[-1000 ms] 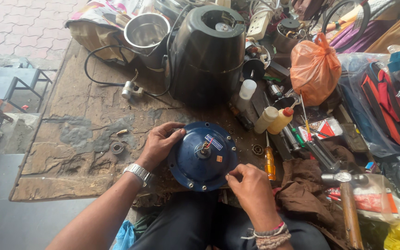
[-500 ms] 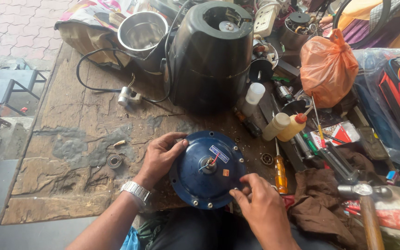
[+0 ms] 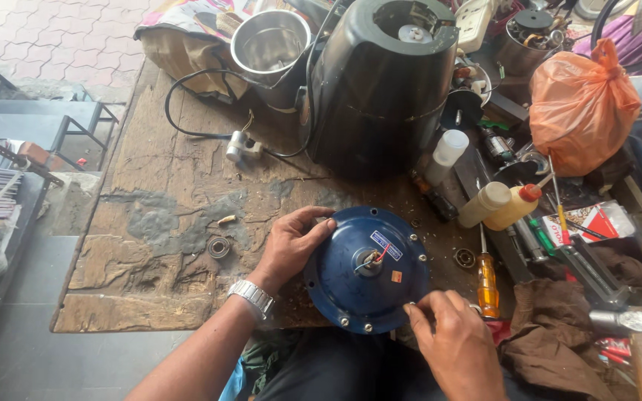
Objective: The person assembles a blue fan motor housing by placing the top cover onto the base, hammering a central shaft, and then inserting and tightening several screws around the perimeter with a screwdriver.
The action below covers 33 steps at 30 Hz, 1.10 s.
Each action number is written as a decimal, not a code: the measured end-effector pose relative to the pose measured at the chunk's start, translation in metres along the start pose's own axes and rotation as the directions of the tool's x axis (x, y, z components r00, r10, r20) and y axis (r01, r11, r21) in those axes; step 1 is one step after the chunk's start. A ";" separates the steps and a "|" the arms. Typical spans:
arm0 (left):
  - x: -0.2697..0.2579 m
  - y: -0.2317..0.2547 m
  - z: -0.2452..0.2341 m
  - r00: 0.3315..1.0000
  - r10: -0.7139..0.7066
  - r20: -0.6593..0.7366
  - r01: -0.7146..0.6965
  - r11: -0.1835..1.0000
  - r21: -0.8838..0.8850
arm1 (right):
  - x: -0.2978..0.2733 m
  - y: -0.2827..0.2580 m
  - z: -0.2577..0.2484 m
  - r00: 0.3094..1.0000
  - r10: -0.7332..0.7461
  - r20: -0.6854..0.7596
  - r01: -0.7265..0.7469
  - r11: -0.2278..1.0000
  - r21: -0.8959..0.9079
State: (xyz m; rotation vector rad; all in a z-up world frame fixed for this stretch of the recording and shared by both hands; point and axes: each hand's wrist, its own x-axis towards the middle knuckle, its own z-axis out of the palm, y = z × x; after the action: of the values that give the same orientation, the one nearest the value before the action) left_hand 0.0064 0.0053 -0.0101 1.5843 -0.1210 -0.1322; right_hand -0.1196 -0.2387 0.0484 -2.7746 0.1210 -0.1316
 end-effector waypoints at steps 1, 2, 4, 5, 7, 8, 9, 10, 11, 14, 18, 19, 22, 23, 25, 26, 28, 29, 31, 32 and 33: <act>0.000 0.000 0.000 1.000 -0.010 -0.002 0.010 1.000 0.009 | 0.001 -0.001 -0.001 1.000 -0.019 -0.021 0.021 0.994 0.103; 0.000 0.001 -0.001 1.000 -0.020 -0.005 0.021 1.000 0.018 | 0.002 -0.002 -0.003 0.998 -0.035 -0.044 0.044 0.978 0.204; -0.001 0.001 -0.001 1.000 -0.010 -0.009 0.010 0.999 0.038 | 0.001 -0.004 -0.004 0.996 -0.079 -0.043 0.086 0.979 0.184; -0.001 0.002 -0.001 1.000 0.002 -0.015 -0.001 0.998 0.057 | 0.002 -0.005 -0.005 0.991 -0.124 -0.043 0.130 0.978 0.164; 0.000 0.002 -0.001 1.000 -0.005 -0.009 0.006 0.999 0.041 | 0.002 -0.006 -0.005 0.998 -0.063 -0.018 0.065 0.987 0.149; 0.000 0.002 -0.001 1.000 -0.017 -0.003 0.017 1.000 0.026 | 0.001 -0.006 -0.005 1.000 0.002 0.009 -0.003 0.991 0.133; 0.000 0.002 0.000 1.000 -0.015 -0.001 0.015 1.000 0.025 | 0.000 -0.007 -0.004 1.000 0.003 0.006 -0.004 0.991 0.132; 0.001 0.002 0.000 1.000 -0.013 -0.003 0.013 1.000 0.028 | -0.001 -0.008 -0.003 0.999 -0.022 -0.034 0.025 0.994 0.106; 0.000 0.002 0.000 1.000 -0.013 -0.003 0.013 0.999 0.031 | -0.002 -0.008 -0.003 0.996 -0.046 -0.074 0.051 0.996 0.079; 0.001 0.002 0.001 1.000 -0.013 -0.011 0.014 0.998 0.064 | -0.002 -0.008 -0.007 1.000 0.014 -0.021 -0.014 1.000 0.006; -0.002 0.001 0.001 1.000 -0.007 -0.002 0.007 1.000 0.026 | 0.008 0.013 -0.020 0.992 0.126 -0.010 -0.125 0.989 0.076; -0.001 0.001 0.001 1.000 0.006 -0.007 -0.006 0.999 0.041 | 0.015 0.022 -0.024 0.984 0.145 -0.101 -0.142 0.989 0.034; -0.001 0.002 0.001 1.000 0.018 -0.008 -0.018 0.999 0.032 | 0.025 0.033 -0.020 0.966 0.164 -0.198 -0.184 0.979 -0.092; -0.001 0.001 0.002 1.000 0.003 -0.008 -0.003 1.000 0.007 | 0.025 0.036 -0.018 0.967 0.170 -0.191 -0.205 0.962 -0.181; -0.001 -0.002 0.001 1.000 0.017 -0.003 -0.017 1.000 0.007 | 0.026 0.039 -0.015 0.963 0.189 -0.193 -0.232 0.945 -0.232; 0.000 -0.003 0.001 1.000 0.023 -0.004 -0.023 1.000 0.007 | 0.026 0.041 -0.012 0.960 0.207 -0.187 -0.255 0.925 -0.283; 0.002 -0.005 0.000 0.999 0.035 0.003 -0.035 0.999 -0.028 | 0.028 0.046 -0.010 0.953 0.250 -0.172 -0.290 0.917 -0.273; 0.001 -0.007 0.001 0.999 0.036 0.012 -0.036 0.997 -0.067 | 0.027 0.050 -0.008 0.943 0.297 -0.148 -0.327 0.906 -0.269; 0.001 -0.008 0.000 0.999 0.033 0.010 -0.033 0.998 -0.050 | 0.026 0.054 -0.004 0.946 0.301 -0.122 -0.323 0.911 -0.257; 0.001 -0.007 0.001 1.000 0.030 0.006 -0.030 0.999 -0.033 | 0.025 0.056 -0.004 0.949 0.302 -0.094 -0.316 0.917 -0.244; 0.000 -0.006 0.001 1.000 0.029 0.010 -0.029 0.999 -0.034 | 0.023 0.058 -0.006 0.948 0.305 -0.095 -0.319 0.915 -0.245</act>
State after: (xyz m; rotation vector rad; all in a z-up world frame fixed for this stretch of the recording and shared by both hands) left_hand 0.0063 0.0046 -0.0161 1.5479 -0.1492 -0.1190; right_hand -0.1011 -0.2970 0.0350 -2.9626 0.6364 -0.1167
